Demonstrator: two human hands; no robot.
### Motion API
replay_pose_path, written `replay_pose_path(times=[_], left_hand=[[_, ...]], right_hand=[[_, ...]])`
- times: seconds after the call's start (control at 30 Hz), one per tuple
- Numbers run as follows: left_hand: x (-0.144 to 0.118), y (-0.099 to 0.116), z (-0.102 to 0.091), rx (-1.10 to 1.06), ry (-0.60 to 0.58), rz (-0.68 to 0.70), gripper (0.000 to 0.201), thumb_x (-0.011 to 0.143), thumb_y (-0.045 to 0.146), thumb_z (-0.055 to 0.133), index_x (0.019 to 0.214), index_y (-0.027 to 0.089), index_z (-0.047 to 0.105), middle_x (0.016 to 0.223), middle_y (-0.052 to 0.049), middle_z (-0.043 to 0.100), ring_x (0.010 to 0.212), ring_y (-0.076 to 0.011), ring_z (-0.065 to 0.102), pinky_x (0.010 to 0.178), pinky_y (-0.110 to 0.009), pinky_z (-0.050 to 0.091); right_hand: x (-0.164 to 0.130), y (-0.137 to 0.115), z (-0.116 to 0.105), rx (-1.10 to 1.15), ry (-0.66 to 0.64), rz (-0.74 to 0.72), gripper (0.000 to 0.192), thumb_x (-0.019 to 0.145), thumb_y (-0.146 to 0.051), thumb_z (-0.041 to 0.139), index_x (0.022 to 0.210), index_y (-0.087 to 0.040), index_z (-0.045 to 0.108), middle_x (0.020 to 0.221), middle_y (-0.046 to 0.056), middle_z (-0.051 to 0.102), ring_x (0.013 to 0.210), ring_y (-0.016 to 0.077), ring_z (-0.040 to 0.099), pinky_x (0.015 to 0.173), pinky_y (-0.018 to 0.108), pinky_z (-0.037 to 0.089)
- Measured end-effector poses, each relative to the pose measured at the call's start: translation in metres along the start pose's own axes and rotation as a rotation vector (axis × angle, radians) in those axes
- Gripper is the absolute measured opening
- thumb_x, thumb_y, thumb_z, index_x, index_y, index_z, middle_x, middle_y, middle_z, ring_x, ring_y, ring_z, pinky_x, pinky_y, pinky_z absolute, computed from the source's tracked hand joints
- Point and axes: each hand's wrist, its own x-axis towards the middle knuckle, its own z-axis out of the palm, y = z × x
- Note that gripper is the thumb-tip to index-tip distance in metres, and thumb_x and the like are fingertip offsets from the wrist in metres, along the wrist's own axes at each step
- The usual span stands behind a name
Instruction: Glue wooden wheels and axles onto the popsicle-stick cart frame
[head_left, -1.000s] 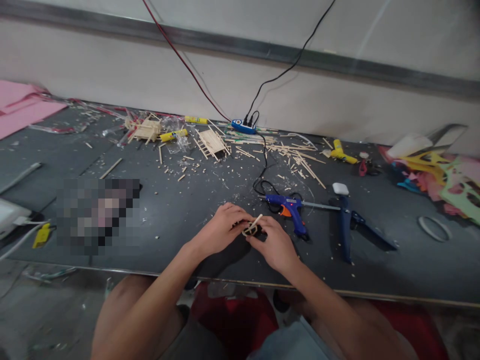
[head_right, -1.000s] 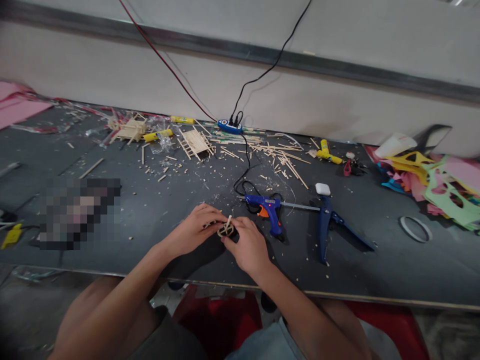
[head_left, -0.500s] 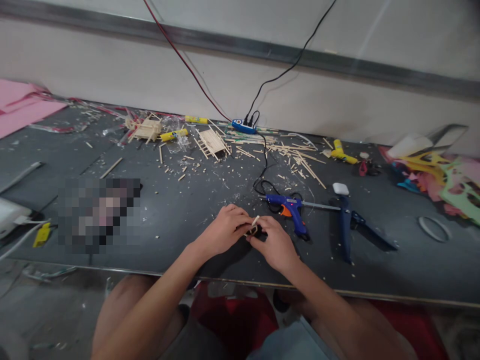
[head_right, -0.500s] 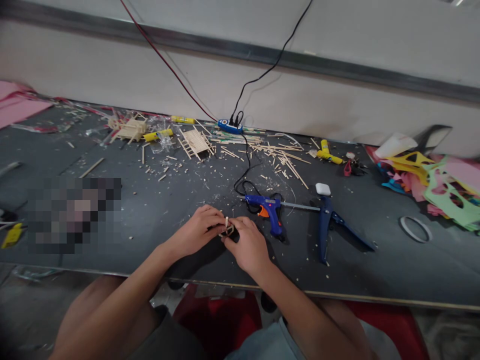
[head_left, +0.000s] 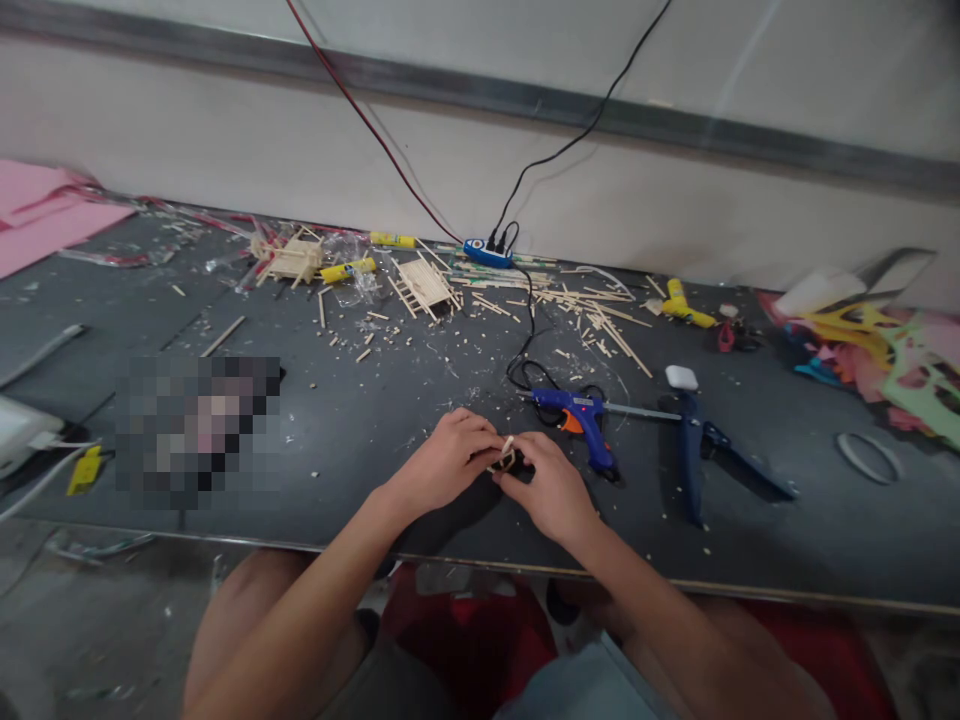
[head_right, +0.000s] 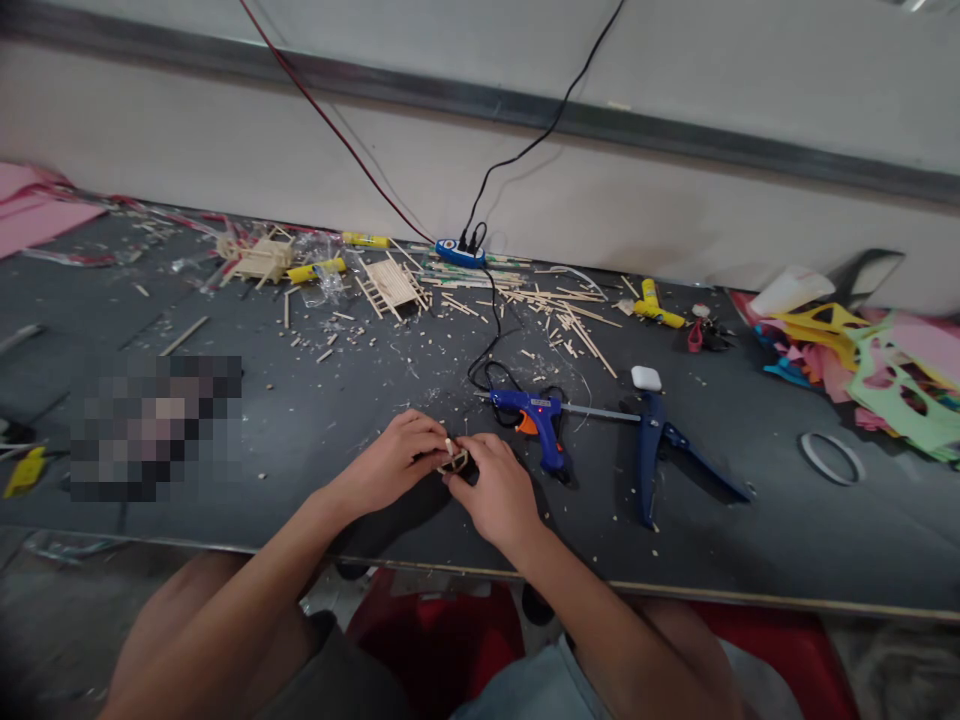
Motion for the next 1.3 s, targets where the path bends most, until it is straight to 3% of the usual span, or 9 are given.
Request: replay_pose_path(times=[0.33,0.5,0.93,1.13,1.3], left_hand=[[0.000,0.000,0.000,0.017,-0.003,0.001,0.018,0.089,0.020,0.044,0.087,0.021,0.062,0.091,-0.002,0.060,0.090,-0.0156,0.050,0.086,-0.033,0.035],[0.000,0.003,0.000,-0.015,0.014,-0.015,0.017,0.087,0.020,0.047,0.099,0.022,0.059,0.093,-0.002,0.061,0.091,-0.0158,0.051,0.086,-0.032,0.035],[-0.003,-0.006,-0.015,0.021,0.050,-0.084,0.024,0.086,0.015,0.041,0.102,0.021,0.059,0.098,-0.003,0.063,0.095,-0.0168,0.052,0.088,-0.034,0.036],[-0.017,-0.025,-0.027,0.102,-0.059,-0.190,0.043,0.073,0.035,0.062,0.114,0.026,0.055,0.114,-0.005,0.056,0.108,-0.0233,0.046,0.093,-0.039,0.032],[-0.022,-0.032,-0.027,0.140,-0.094,-0.196,0.035,0.073,0.037,0.062,0.106,0.027,0.060,0.112,-0.004,0.056,0.108,-0.0239,0.045,0.093,-0.039,0.031]], right_hand=[[0.001,-0.001,0.000,-0.001,-0.010,0.010,0.029,0.074,-0.027,0.060,0.102,-0.025,0.058,0.103,0.004,0.057,0.095,0.0214,0.055,0.080,0.033,0.044],[0.001,0.000,-0.001,0.003,-0.013,0.006,0.030,0.074,-0.027,0.060,0.104,-0.026,0.058,0.102,0.003,0.058,0.096,0.0217,0.055,0.079,0.033,0.045],[0.000,0.003,0.002,0.029,-0.003,0.020,0.033,0.074,-0.029,0.060,0.107,-0.027,0.057,0.106,0.003,0.057,0.097,0.0212,0.055,0.083,0.034,0.045],[0.000,0.004,0.003,0.047,0.009,0.024,0.034,0.073,-0.029,0.062,0.107,-0.027,0.057,0.107,0.003,0.057,0.098,0.0208,0.055,0.083,0.034,0.045],[0.001,0.003,-0.001,0.093,-0.014,0.019,0.039,0.071,-0.027,0.064,0.109,-0.026,0.058,0.106,0.003,0.057,0.099,0.0206,0.055,0.085,0.033,0.044]])
